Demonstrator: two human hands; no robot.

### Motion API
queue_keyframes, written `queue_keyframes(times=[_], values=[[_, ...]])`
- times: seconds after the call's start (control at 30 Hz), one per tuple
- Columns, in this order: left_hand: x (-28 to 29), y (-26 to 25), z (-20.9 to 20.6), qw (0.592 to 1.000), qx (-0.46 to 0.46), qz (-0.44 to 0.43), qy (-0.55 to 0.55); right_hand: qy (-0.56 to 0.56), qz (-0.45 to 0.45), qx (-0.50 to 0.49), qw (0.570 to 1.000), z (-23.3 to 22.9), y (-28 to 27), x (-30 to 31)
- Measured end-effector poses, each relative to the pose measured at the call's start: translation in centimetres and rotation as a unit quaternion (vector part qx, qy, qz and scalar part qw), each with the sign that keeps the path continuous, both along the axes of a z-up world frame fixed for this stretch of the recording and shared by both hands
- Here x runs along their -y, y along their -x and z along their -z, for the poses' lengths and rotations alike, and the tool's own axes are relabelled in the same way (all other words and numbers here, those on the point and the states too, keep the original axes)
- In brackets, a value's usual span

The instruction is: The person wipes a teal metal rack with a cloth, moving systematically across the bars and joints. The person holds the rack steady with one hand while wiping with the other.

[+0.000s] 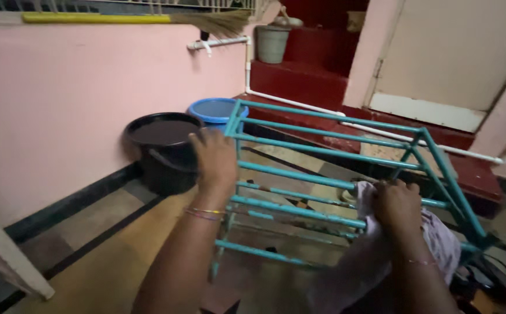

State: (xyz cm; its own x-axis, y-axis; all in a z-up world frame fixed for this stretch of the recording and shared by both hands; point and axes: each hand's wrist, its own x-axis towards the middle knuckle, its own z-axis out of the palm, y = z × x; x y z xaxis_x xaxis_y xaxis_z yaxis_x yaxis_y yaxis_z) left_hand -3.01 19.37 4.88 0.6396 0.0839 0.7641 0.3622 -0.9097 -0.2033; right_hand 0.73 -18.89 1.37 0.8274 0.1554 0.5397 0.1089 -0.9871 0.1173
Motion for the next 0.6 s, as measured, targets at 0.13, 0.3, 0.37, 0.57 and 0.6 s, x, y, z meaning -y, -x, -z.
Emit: queue_keyframes(times=[0.13, 0.3, 0.37, 0.57, 0.6], values=[[-6.1, -2.1, 0.2, 0.918, -0.194, 0.068, 0.340, -0.062, -0.118, 0.032, 0.991, 1.5, -2.4, -4.5], [-9.4, -8.4, 5.4, 0.677, -0.265, 0.351, 0.589, -0.097, -0.256, 0.057, 0.960, 2.0, -2.4, -14.0], [-9.7, -8.5, 6.4, 0.604, -0.260, 0.320, 0.682, -0.082, -0.275, 0.016, 0.958, 1.8, -2.4, -17.7], [-10.0, -8.9, 8.1, 0.418, -0.174, 0.377, 0.808, -0.074, -0.404, 0.023, 0.911, 2.1, -4.4, -23.8], [-10.2, -9.4, 8.5, 0.387, -0.154, 0.381, 0.825, -0.055, -0.413, 0.021, 0.909, 1.8, -5.0, -24.4]])
